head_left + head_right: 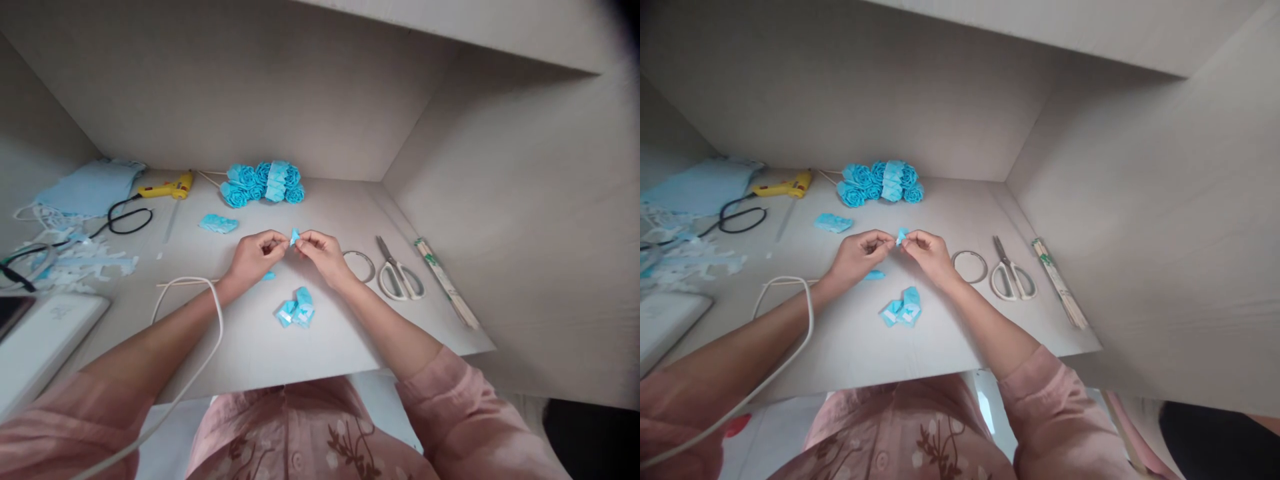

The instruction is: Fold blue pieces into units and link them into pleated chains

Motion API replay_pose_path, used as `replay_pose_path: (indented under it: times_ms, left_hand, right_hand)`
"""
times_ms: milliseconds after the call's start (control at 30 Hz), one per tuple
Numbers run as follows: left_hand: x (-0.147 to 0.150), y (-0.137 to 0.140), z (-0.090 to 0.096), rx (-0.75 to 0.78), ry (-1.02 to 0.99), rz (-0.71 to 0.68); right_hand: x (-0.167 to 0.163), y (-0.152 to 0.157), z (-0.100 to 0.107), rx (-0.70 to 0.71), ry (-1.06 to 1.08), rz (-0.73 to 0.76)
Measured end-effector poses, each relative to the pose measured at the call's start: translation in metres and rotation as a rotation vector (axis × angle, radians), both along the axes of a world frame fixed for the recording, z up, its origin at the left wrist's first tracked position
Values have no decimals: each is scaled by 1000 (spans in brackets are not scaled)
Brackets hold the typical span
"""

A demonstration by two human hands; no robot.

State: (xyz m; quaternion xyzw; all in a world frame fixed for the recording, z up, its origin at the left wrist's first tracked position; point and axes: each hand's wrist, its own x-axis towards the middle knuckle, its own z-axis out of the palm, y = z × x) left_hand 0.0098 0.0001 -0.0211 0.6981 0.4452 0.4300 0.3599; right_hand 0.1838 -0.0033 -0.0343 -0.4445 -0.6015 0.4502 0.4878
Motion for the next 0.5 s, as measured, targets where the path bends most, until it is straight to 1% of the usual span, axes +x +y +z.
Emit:
replay_pose_path:
  times_ms: [133,333,400,500]
  left_hand:
    - [0,1,-1,3,-26,2]
    - [1,-1,4,11,-23,13]
    - [1,-1,4,-8,-39,10]
    - [0,2,1,-75,-111,5]
  right_hand:
    - [0,-1,-1,7,-10,15]
    - [-1,-2,0,-7,-15,22]
    - [0,-2,0,-17,-3,30]
    - [0,-1,-1,-31,35,41]
